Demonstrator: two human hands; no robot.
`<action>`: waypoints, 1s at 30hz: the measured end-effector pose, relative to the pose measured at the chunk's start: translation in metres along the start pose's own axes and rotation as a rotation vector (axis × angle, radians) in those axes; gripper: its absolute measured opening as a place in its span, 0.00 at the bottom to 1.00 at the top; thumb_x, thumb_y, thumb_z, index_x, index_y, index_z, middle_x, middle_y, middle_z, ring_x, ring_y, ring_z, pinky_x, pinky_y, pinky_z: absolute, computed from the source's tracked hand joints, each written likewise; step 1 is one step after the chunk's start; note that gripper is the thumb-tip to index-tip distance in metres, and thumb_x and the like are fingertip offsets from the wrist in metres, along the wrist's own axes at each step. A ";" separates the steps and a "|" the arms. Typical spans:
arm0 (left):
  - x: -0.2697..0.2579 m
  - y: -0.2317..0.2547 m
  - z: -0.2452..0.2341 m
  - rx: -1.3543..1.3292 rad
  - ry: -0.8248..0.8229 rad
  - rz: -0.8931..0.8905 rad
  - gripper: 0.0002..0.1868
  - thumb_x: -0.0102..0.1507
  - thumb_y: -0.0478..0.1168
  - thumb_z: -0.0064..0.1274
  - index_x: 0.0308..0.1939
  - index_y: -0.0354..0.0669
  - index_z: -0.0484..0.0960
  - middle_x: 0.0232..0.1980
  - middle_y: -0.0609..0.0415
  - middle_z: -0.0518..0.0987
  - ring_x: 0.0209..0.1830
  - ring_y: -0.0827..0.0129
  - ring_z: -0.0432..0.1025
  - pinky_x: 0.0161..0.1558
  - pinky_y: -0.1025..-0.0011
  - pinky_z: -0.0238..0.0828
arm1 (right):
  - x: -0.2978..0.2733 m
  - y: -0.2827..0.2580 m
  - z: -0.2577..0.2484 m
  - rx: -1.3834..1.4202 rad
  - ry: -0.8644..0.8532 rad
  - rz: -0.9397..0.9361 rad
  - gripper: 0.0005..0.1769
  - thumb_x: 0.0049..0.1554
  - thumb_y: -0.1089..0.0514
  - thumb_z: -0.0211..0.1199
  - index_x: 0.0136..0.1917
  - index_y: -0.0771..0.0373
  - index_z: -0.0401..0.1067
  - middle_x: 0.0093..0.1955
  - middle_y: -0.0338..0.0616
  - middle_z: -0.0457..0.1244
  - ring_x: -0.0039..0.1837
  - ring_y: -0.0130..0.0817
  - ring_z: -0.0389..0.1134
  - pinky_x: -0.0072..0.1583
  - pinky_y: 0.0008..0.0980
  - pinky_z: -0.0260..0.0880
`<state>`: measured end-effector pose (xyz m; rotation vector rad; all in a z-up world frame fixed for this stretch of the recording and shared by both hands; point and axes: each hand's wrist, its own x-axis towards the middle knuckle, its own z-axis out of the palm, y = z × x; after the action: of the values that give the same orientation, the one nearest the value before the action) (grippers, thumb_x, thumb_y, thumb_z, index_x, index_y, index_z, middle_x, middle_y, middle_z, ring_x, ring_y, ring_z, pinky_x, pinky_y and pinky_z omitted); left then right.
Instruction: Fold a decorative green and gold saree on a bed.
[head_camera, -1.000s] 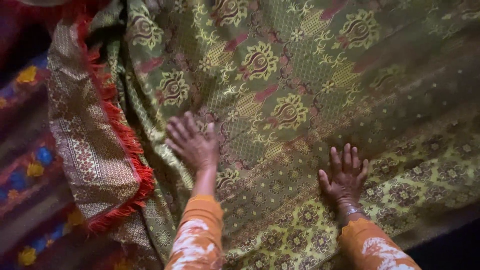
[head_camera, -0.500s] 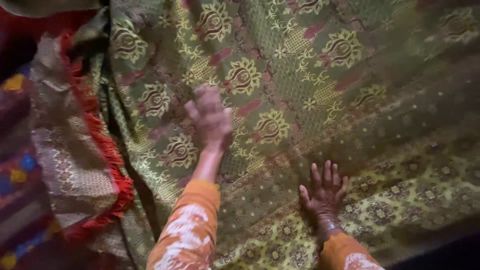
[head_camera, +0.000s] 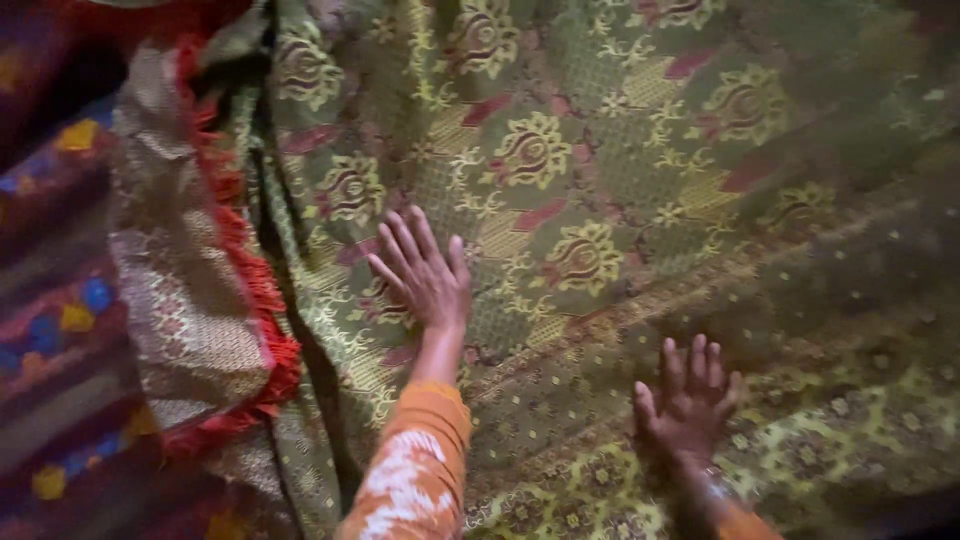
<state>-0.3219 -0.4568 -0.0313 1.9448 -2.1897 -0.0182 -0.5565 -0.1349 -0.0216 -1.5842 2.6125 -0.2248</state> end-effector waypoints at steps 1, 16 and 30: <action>-0.003 0.001 -0.003 -0.006 0.006 -0.006 0.38 0.74 0.63 0.34 0.83 0.51 0.50 0.86 0.45 0.45 0.86 0.51 0.38 0.79 0.38 0.26 | 0.001 0.000 0.000 0.026 -0.011 -0.002 0.45 0.58 0.32 0.52 0.82 0.50 0.53 0.88 0.50 0.38 0.88 0.46 0.34 0.80 0.67 0.31; 0.009 0.061 -0.012 -0.049 -0.097 0.387 0.35 0.76 0.61 0.24 0.84 0.62 0.34 0.87 0.53 0.26 0.88 0.61 0.23 0.81 0.43 0.15 | 0.256 -0.072 0.026 -0.006 -0.039 -0.562 0.43 0.64 0.31 0.57 0.86 0.39 0.48 0.90 0.41 0.33 0.88 0.39 0.30 0.81 0.54 0.15; 0.032 0.018 -0.014 0.184 -0.401 -0.244 0.40 0.74 0.68 0.22 0.84 0.58 0.36 0.86 0.48 0.29 0.86 0.55 0.25 0.76 0.38 0.14 | 0.298 0.061 0.038 -0.069 -0.015 -0.063 0.50 0.65 0.23 0.51 0.89 0.41 0.38 0.89 0.48 0.28 0.89 0.48 0.27 0.77 0.74 0.17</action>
<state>-0.3403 -0.4838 -0.0099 2.4866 -2.2320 -0.2758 -0.7422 -0.3749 -0.0661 -1.6847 2.5886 -0.1268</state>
